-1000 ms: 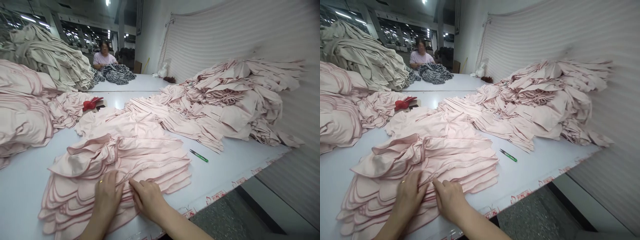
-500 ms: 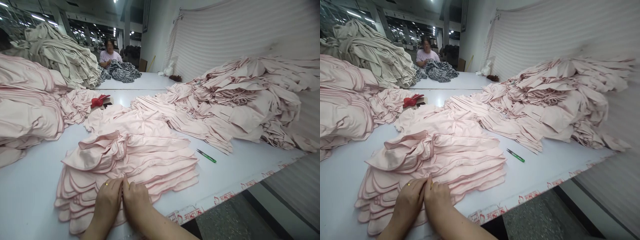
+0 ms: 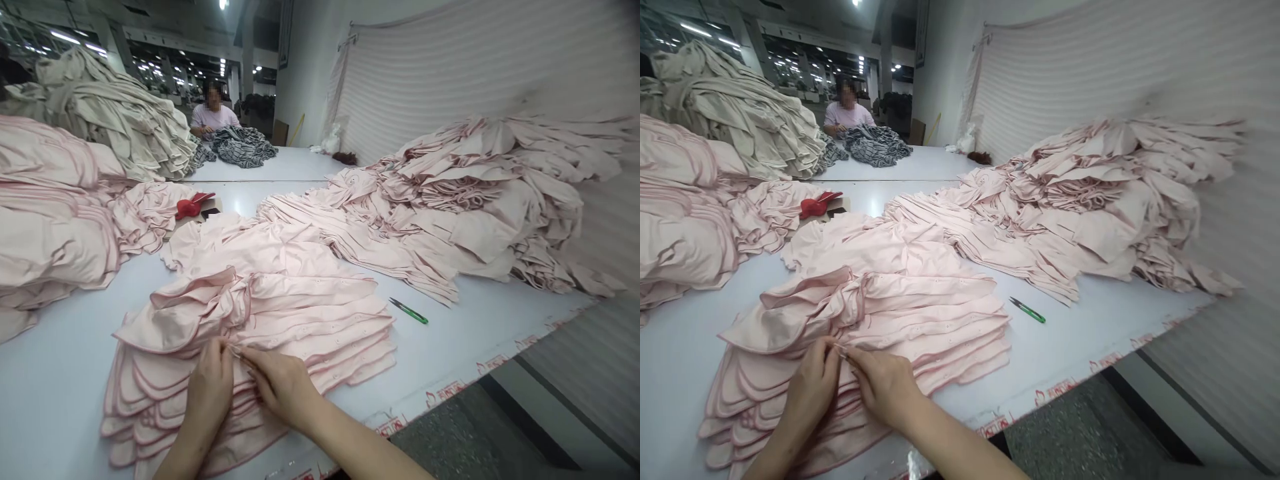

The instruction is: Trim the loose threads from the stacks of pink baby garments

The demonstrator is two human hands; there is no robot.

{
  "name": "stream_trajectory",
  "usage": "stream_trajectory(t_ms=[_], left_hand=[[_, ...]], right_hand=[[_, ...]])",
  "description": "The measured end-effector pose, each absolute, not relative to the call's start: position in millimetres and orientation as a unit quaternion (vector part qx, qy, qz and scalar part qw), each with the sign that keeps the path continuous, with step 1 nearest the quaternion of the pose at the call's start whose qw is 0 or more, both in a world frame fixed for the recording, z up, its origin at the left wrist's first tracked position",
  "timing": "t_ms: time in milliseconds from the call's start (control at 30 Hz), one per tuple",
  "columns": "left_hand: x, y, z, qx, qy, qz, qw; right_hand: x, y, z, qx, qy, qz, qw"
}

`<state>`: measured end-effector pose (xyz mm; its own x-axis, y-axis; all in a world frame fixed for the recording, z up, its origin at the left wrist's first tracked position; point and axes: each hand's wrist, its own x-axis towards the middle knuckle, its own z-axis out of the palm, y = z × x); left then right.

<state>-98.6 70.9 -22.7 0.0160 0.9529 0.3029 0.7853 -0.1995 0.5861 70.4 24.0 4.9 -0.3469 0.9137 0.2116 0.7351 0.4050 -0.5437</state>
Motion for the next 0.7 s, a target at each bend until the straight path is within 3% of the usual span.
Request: stream_trajectory(t_ms=[100,233,367,567,700], left_hand=[[-103,101,-22,0.727,0.606,0.323,0.022],[-109,132,-25,0.804,0.55,0.204,-0.102],[-84,111,-24,0.797,0.521,0.23,-0.201],[39,51,-34,0.892,0.331,0.307,0.021],[98,53,-40,0.896,0.35,0.271,0.027]], right_hand=[[114,33,2,-0.561,-0.763,0.176,0.268],[206,13,20,-0.695,-0.677,0.162,0.182],[265,-14,33,-0.74,-0.641,0.159,0.128],[278,11,15,-0.735,-0.671,0.092,0.032],[291,34,11,-0.722,-0.685,0.086,0.037]])
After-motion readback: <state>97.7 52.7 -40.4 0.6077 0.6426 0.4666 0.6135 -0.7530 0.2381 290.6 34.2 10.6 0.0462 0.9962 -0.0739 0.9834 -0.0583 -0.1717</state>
